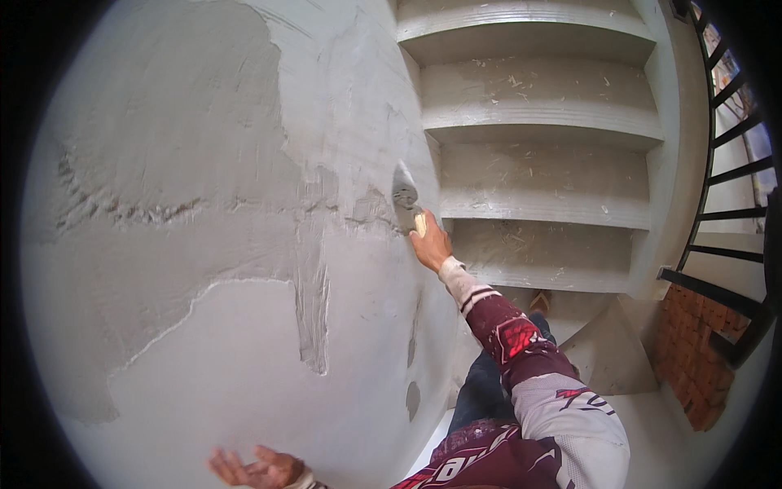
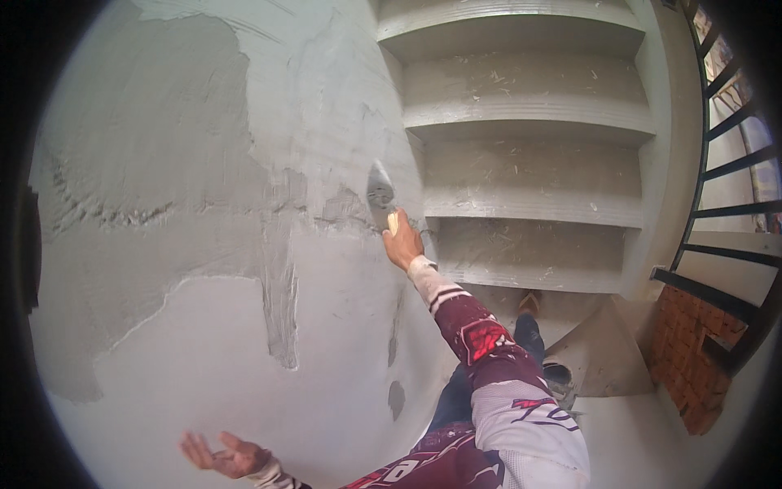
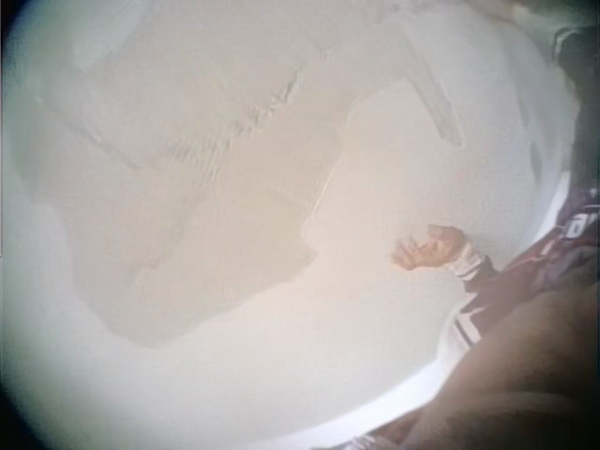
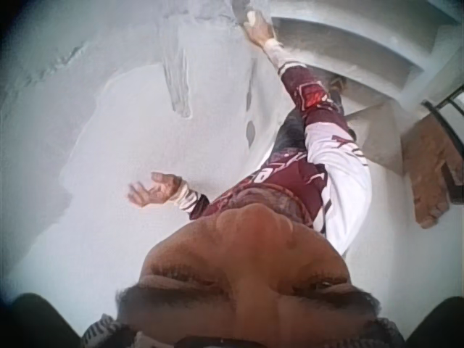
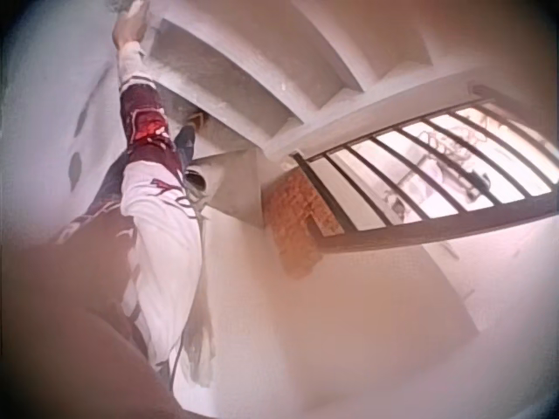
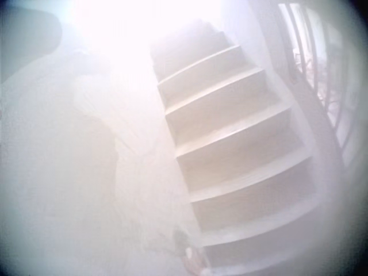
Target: The person applies plaster to a curved wall and spiral staircase using a trowel and a brush. They scoop plaster from a bucket, spread it on the wall, and smooth it with a brush, working methodically along the staircase.
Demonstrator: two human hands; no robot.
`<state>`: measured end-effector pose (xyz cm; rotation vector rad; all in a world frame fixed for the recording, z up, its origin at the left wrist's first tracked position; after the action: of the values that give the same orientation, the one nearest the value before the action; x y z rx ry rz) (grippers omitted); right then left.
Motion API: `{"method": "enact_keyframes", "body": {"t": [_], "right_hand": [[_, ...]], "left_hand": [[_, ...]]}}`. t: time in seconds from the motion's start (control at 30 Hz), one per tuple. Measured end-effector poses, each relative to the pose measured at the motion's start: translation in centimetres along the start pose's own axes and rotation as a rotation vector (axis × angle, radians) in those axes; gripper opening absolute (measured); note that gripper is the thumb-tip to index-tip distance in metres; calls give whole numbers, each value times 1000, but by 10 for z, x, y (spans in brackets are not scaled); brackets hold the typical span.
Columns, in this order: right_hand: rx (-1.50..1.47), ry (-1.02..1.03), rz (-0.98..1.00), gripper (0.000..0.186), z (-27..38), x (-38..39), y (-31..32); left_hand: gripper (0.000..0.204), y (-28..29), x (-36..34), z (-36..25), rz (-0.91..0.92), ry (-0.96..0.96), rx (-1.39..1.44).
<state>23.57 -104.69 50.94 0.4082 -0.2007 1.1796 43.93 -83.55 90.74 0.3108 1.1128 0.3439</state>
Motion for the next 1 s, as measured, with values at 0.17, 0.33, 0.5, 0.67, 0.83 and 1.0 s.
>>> {"method": "enact_keyframes", "body": {"t": [0.17,0.33,0.5,0.67,0.83,1.0], "right_hand": [[-156,-327,74,63,12,-46,9],[-49,94,-58,63,75,-65,22],[109,100,-1,63,97,-74,40],[150,73,-69,64,109,-103,44],[126,210,20,65,144,-71,49],[96,241,-36,65,156,-97,50]], "left_hand": [[47,-18,-49,5,-188,-132,-350],[59,-24,-50,-2,-139,-208,-475],[62,-39,-52,-6,-178,-147,-454],[62,-41,-48,11,-184,-162,-452],[62,-37,-47,15,-202,-145,-476],[61,-35,-53,12,-170,-148,-454]]}}
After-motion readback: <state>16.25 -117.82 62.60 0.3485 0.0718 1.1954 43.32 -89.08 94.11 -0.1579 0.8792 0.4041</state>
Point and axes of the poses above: each hand's wrist, its own x-axis away from the middle knuckle, its own y-axis out of the back of the hand, z = x × y, the point moved 1 cm from there along -x, towards the middle knuckle, and after that the axes turned 8 degrees about -z, right-handed, at the moved point
